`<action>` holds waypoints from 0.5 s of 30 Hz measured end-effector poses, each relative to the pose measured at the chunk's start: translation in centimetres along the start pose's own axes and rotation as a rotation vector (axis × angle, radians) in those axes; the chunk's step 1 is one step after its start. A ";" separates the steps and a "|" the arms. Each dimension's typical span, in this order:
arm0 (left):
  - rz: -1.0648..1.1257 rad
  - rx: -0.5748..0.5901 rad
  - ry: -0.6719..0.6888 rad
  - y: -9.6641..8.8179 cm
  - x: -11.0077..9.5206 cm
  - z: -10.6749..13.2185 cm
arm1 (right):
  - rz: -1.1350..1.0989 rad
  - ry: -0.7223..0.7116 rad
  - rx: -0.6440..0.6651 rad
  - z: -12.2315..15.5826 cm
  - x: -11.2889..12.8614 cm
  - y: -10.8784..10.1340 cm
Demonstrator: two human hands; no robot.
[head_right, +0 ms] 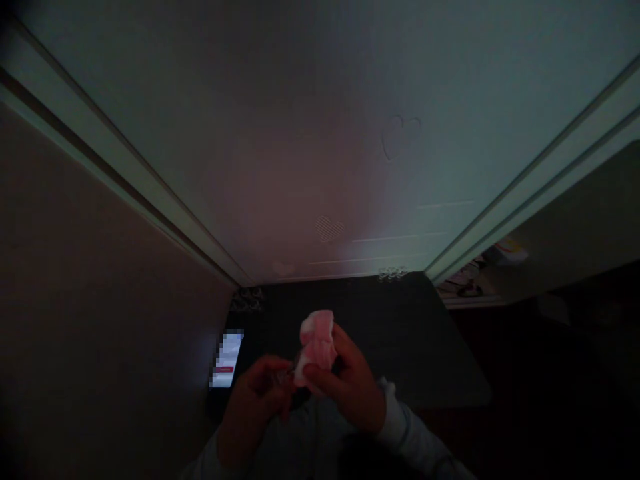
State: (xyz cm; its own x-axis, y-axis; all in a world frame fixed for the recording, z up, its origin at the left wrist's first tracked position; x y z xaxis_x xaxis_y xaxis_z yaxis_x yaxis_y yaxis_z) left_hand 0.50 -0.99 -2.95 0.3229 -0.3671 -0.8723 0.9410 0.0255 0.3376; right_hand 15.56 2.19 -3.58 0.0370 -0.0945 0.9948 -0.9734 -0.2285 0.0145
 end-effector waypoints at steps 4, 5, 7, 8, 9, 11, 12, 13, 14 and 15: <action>-0.021 0.025 0.054 0.2 -0.1 0.0 | 0.055 -0.026 -0.010 0.1 -0.2 0.0; -0.033 0.029 0.069 0.2 -0.2 0.0 | 0.068 -0.037 -0.017 0.1 -0.2 0.0; -0.068 0.032 0.071 0.4 -0.4 0.1 | 0.094 -0.054 -0.034 0.2 -0.2 -0.1; -0.084 0.031 0.066 0.4 -0.5 0.1 | 0.108 -0.064 -0.039 0.3 -0.2 -0.1; -0.096 0.028 0.062 0.5 -0.6 0.1 | 0.123 -0.074 -0.038 0.3 -0.2 -0.1; -0.120 0.030 0.054 0.5 -0.7 0.1 | 0.150 -0.097 -0.039 0.4 -0.3 -0.1; -0.129 0.037 0.054 0.5 -0.7 0.0 | 0.167 -0.112 -0.041 0.4 -0.3 -0.2; -0.132 0.049 0.054 0.5 -0.7 0.0 | 0.186 -0.132 -0.044 0.4 -0.3 -0.2; -0.131 0.063 0.051 0.5 -0.6 -0.1 | 0.206 -0.153 -0.046 0.5 -0.3 -0.2; -0.124 0.081 0.042 0.5 -0.4 -0.2 | 0.224 -0.175 -0.049 0.5 -0.2 -0.2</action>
Point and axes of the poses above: each hand's wrist, its own z-axis away from the middle knuckle, its own y-axis out of the palm, x = y × z, the point moved 2 cm from there along -z, towards the middle knuckle, and after that the axes turned 1 degree about y, right-handed, at the moved point
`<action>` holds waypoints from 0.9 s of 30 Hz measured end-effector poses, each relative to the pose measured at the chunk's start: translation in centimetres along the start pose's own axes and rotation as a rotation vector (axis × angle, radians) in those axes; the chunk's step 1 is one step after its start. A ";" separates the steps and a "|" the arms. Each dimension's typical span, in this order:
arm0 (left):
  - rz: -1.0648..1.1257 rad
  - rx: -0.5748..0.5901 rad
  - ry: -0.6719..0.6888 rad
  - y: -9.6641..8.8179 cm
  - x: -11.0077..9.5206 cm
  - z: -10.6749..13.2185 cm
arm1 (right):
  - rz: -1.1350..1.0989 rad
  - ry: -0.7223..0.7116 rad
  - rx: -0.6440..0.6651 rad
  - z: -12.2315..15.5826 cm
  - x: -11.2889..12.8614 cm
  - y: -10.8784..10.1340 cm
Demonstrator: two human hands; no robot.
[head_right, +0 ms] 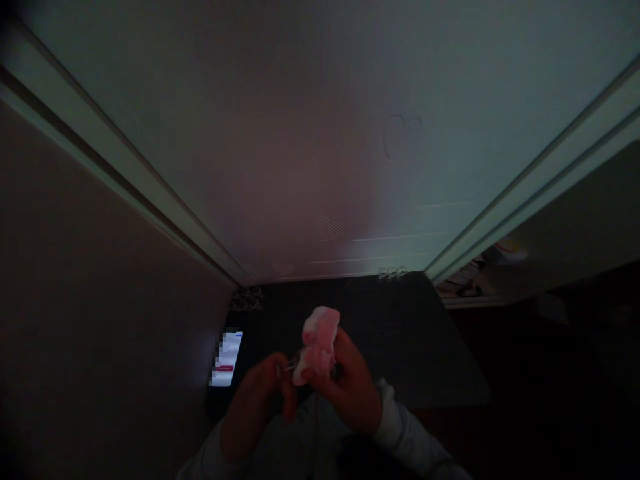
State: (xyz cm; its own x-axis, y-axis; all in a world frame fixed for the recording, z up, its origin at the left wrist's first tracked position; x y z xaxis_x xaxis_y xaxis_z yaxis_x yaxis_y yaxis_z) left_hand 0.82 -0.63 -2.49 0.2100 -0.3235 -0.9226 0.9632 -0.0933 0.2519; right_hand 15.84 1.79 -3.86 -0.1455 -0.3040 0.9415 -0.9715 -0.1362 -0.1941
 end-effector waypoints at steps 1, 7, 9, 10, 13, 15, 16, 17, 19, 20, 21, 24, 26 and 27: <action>0.014 0.017 -0.008 0.0 0.2 -0.1 | 0.017 -0.020 -0.004 0.0 0.1 0.0; 0.010 0.083 -0.091 0.0 0.8 -0.5 | 0.039 -0.050 0.016 -0.1 0.2 -0.1; -0.063 0.051 -0.049 -0.1 0.6 -0.4 | 0.008 -0.015 0.008 -0.1 -0.1 0.0; -0.097 0.010 -0.014 -0.2 0.6 -0.3 | -0.014 0.015 0.007 -0.1 -0.2 0.0; -0.174 -0.127 0.140 -0.6 0.3 0.1 | -0.089 0.109 -0.001 0.1 -0.8 0.3; -0.235 -0.150 0.246 -0.8 0.1 0.4 | -0.145 0.167 -0.017 0.3 -1.2 0.4; -0.285 -0.148 0.286 -0.9 0.0 0.5 | -0.176 0.188 -0.026 0.3 -1.3 0.4; -0.340 -0.144 0.311 -0.9 -0.1 0.5 | -0.206 0.206 -0.034 0.4 -1.4 0.4; -0.453 -0.139 0.309 -0.9 -0.3 0.6 | -0.249 0.236 -0.033 0.4 -1.6 0.4; -0.500 -0.131 0.297 -0.9 -0.5 0.6 | -0.259 0.242 -0.031 0.4 -1.6 0.4; -0.536 -0.120 0.284 -0.9 -0.6 0.5 | -0.262 0.246 -0.030 0.4 -1.7 0.4; -0.577 -0.110 0.233 -0.9 -0.6 0.4 | -0.251 0.250 -0.015 0.3 -1.7 0.3; -0.535 -0.100 0.192 -1.0 -0.3 0.2 | -0.228 0.244 -0.004 0.1 -1.7 0.2; -0.493 -0.086 0.163 -1.0 -0.1 0.1 | -0.208 0.235 0.001 0.1 -1.7 0.1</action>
Point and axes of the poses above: each hand's wrist, its own z-axis away from the middle knuckle, its own y-axis out of the palm, x = y × z, the point moved 2 cm from there along -z, towards the middle knuckle, and after that the axes turned 1 degree about y, right-handed, at the moved point
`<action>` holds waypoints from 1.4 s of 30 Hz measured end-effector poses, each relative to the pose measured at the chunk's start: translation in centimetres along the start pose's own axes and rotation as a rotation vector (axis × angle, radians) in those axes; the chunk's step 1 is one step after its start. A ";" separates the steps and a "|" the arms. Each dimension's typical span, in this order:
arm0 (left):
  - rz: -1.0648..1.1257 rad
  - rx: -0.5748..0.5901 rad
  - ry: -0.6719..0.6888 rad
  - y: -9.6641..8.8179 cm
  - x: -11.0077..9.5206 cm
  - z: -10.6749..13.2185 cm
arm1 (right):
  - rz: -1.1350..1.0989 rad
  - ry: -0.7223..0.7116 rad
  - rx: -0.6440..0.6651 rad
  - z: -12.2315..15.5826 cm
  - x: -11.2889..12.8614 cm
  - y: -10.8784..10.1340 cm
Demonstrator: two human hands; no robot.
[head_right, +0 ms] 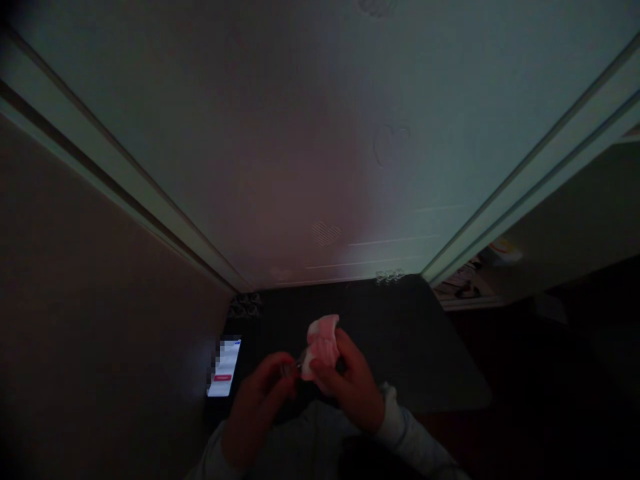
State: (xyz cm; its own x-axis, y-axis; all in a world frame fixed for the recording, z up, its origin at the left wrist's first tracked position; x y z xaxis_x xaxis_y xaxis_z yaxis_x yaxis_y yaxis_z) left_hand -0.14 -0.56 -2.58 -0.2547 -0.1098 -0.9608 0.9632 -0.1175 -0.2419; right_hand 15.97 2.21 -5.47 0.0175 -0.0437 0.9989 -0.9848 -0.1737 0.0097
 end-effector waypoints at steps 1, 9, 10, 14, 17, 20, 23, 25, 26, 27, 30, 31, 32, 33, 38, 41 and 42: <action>0.055 0.018 -0.031 0.1 0.1 -0.1 | 0.023 -0.015 0.001 -0.1 0.1 0.0; 0.452 0.111 -0.239 0.9 1.1 -0.8 | 0.166 -0.143 0.032 0.1 0.1 -0.2; 0.473 0.126 -0.269 1.0 1.4 -0.9 | 0.177 -0.166 0.032 0.1 0.1 -0.1; 0.535 0.176 -0.361 1.4 2.5 -1.2 | 0.206 -0.260 0.043 0.1 0.3 0.1; 0.480 0.052 -0.275 1.2 2.8 -1.2 | 0.176 -0.249 0.060 -0.1 0.1 0.2; 0.321 -0.127 -0.055 0.5 2.5 -0.8 | 0.064 -0.116 0.014 -0.3 -0.6 0.0; 0.071 -0.131 0.121 -0.1 1.7 -0.3 | -0.096 0.046 -0.035 -0.3 -1.3 -0.3; -0.089 -0.099 0.197 -0.3 1.1 0.0 | -0.194 0.125 -0.040 -0.3 -1.5 -0.4; -0.156 -0.092 0.231 -0.4 0.9 0.0 | -0.237 0.158 -0.037 -0.2 -1.5 -0.4; -0.213 -0.091 0.263 -0.4 0.7 0.0 | -0.271 0.185 -0.033 -0.2 -1.6 -0.4; -0.344 -0.107 0.381 -0.3 0.6 0.0 | -0.320 0.232 -0.040 0.0 -1.6 -0.3; -0.382 -0.113 0.431 -0.2 0.6 0.0 | -0.331 0.244 -0.040 0.1 -1.6 -0.2; -0.420 -0.119 0.480 -0.2 0.7 0.0 | -0.341 0.256 -0.040 0.1 -1.7 -0.1; -0.456 -0.125 0.525 -0.1 0.8 0.0 | -0.353 0.267 -0.038 0.2 -1.7 0.0; -0.589 -0.163 0.594 -0.1 1.1 0.0 | -0.380 0.301 -0.030 0.1 -1.5 0.5; -0.578 -0.164 0.507 -0.2 1.1 0.1 | -0.363 0.289 -0.025 -0.2 -1.0 0.7; -0.556 -0.162 0.464 -0.3 1.1 0.2 | -0.355 0.284 -0.020 -0.3 -0.8 0.7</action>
Point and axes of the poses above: each hand's wrist, its own z-axis away from the middle knuckle, its own y-axis out of the palm, x = y × z, the point moved 2 cm from there along -z, towards the middle knuckle, and after that the axes turned 1 degree about y, right-handed, at the moved point
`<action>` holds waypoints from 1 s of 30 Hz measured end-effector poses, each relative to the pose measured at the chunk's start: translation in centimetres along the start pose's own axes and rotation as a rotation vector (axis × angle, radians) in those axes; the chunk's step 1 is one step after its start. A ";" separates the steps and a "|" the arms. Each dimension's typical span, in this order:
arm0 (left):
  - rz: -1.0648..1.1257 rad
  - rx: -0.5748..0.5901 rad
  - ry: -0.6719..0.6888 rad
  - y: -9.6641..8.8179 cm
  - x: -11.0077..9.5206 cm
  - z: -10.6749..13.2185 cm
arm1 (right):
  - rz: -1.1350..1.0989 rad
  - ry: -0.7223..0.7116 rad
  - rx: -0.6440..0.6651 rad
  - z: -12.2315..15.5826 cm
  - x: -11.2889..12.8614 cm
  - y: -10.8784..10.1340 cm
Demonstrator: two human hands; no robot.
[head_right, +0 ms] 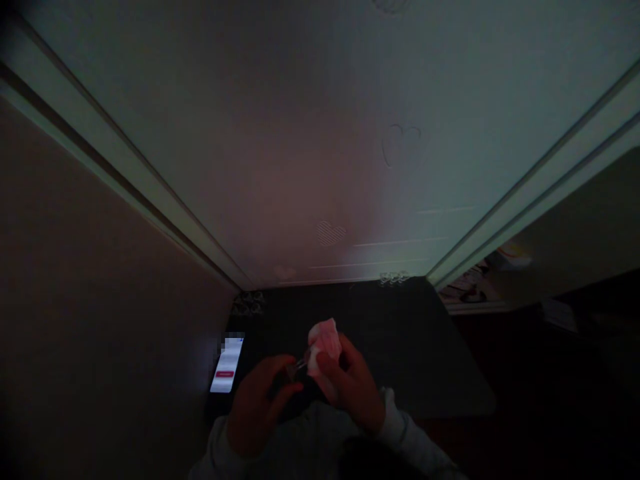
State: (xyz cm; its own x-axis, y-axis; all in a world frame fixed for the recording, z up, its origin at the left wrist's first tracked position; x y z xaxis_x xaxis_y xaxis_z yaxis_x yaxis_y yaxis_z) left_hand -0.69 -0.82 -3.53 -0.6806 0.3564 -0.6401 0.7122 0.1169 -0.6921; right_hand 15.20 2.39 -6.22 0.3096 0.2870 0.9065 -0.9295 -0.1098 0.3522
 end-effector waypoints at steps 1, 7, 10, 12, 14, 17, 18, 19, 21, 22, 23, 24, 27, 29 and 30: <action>0.024 0.004 -0.049 -0.1 0.0 0.0 | 0.008 -0.005 0.006 0.0 0.2 0.1; 0.279 0.044 -0.371 -0.3 -0.4 -0.1 | 0.089 -0.104 0.037 0.3 0.2 0.3; 0.449 0.091 -0.464 -0.1 -0.6 -0.3 | 0.197 -0.209 0.029 0.5 0.0 0.1; 0.535 0.106 -0.501 0.0 -0.6 -0.4 | 0.284 -0.285 0.026 0.6 0.0 0.0; 0.619 0.127 -0.529 0.3 -0.5 -0.5 | 0.359 -0.356 0.028 0.8 0.2 -0.1; 0.746 0.202 -0.543 0.7 -0.4 -0.7 | 0.406 -0.398 0.038 0.9 0.2 -0.2; 0.770 0.225 -0.539 0.8 -0.3 -0.7 | 0.399 -0.385 0.043 0.9 0.1 -0.2; 0.775 0.235 -0.533 1.0 -0.3 -0.7 | 0.380 -0.361 0.046 0.9 -0.1 -0.2; 0.734 0.189 -0.541 1.0 -0.1 -0.6 | 0.321 -0.296 0.034 0.8 -0.4 -0.3; 0.704 0.145 -0.542 1.0 -0.1 -0.5 | 0.284 -0.258 0.022 0.7 -0.6 -0.3; 0.672 0.100 -0.531 0.9 0.0 -0.4 | 0.245 -0.219 0.005 0.6 -0.7 -0.3; 0.632 0.059 -0.509 0.8 0.0 -0.3 | 0.208 -0.182 -0.021 0.5 -0.7 -0.3; 0.457 0.016 -0.375 0.3 -0.1 -0.1 | 0.120 -0.094 -0.099 0.2 -0.7 -0.5; 0.333 0.024 -0.289 0.1 -0.2 0.0 | 0.085 -0.054 -0.111 0.1 -0.7 -0.7; 0.286 0.025 -0.257 0.1 -0.2 0.0 | 0.072 -0.042 -0.105 0.0 -0.8 -0.7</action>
State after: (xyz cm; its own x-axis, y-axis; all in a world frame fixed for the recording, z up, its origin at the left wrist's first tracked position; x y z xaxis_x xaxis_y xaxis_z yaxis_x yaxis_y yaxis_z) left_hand -0.46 -0.86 -3.43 -0.4780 0.1271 -0.8691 0.8774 0.0230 -0.4792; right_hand 15.66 2.22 -7.17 0.2473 0.2420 0.9382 -0.9648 -0.0281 0.2615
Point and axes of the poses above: each hand's wrist, its own z-axis away from the middle knuckle, its own y-axis out of the palm, x = y × z, the point moved 2 cm from there along -z, towards the middle knuckle, and after that the axes turned 1 degree about y, right-handed, at the moved point
